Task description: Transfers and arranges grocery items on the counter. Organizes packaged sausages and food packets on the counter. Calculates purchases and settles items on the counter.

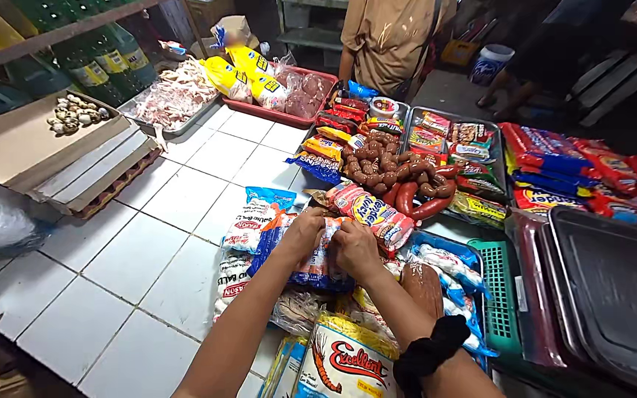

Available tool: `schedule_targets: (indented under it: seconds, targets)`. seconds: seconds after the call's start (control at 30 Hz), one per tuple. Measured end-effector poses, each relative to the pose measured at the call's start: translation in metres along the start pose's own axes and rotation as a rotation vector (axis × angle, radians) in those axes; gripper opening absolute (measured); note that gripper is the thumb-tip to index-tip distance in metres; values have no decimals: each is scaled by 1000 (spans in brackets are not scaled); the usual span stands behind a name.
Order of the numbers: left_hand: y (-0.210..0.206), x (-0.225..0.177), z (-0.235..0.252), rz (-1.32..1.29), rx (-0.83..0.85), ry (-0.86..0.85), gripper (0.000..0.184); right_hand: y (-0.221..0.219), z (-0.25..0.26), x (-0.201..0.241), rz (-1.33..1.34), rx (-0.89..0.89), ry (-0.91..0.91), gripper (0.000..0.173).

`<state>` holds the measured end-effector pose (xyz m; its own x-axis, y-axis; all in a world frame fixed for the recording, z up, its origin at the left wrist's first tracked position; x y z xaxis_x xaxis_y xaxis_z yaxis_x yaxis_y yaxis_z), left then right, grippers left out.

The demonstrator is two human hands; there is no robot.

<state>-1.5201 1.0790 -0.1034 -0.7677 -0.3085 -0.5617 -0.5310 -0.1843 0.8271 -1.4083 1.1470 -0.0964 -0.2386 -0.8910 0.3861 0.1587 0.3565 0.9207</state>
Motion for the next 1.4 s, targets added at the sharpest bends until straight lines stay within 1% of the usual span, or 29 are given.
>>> schedule_targets:
  seconds: [0.07,0.13,0.17,0.27,0.33,0.4,0.43,0.53,0.6,0.63,0.7,0.77,0.87,0.97,1.03,1.13,1.17,1.23,1.33,1.4]
  targets:
    - [-1,1,2,2,-9,1,20,1,-2,10,-28,109,18,18]
    - [-1,1,-3,-23,-26,-20,18,4,0,9,-31,123,37,18]
    - [-1,0,-7,-31,-3,-23,17,6,4,5,-27,121,32,21]
    - [1,-11,-24,-13,173,-12,18,6,19,-6,-5,149,-8,27]
    - [0,-15,-31,-9,200,-59,18,-2,18,-11,-9,56,31,28]
    - [-3,-14,-26,-7,137,-124,18,-6,7,-14,29,-68,105,24]
    - [-4,-12,-21,-12,91,-148,19,-5,-1,-15,59,-91,146,21]
    - [-7,-6,-5,-37,-56,-174,19,-2,-25,-12,158,-40,248,14]
    - [-10,-6,1,-48,-87,-148,20,1,-31,-13,142,-71,276,13]
    - [-13,-8,0,-63,-81,-141,20,4,-30,-17,120,-111,255,14]
    - [-19,-19,-8,-110,-50,-158,18,9,-18,-35,71,-165,154,18]
    - [-24,-31,-25,-118,-32,-183,16,11,-10,-48,84,-134,59,21]
    - [-26,-35,-46,-100,-50,-261,12,6,-18,-46,157,-122,109,21]
    - [-21,-28,-35,-71,-85,-246,16,0,-38,-32,227,-122,190,16]
    - [-20,-25,-16,-76,-81,-208,19,2,-39,-29,204,-101,180,16]
    - [-22,-30,-2,-95,-52,-170,17,9,-16,-35,104,-33,51,21]
    - [-23,-35,-3,-89,-17,-149,17,11,-7,-37,89,10,0,22]
    - [-24,-42,-16,-58,41,-125,18,11,4,-40,83,47,-44,25]
    - [-26,-43,-45,-11,76,-142,15,4,-8,-40,92,-38,24,25]
    - [-24,-39,-55,-20,9,-178,12,-3,-30,-31,150,-69,101,22]
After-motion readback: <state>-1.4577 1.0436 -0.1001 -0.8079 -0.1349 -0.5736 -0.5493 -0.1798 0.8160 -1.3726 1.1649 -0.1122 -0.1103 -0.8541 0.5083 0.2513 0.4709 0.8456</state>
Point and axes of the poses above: each hand's wrist, its own z-axis towards the middle knuckle, its own y-axis out of the back of the hand, x = y × z, the point moved 5 cm from there along z, towards the middle knuckle, and after that the axes turned 4 degrees about y, right-handed, at the moved point
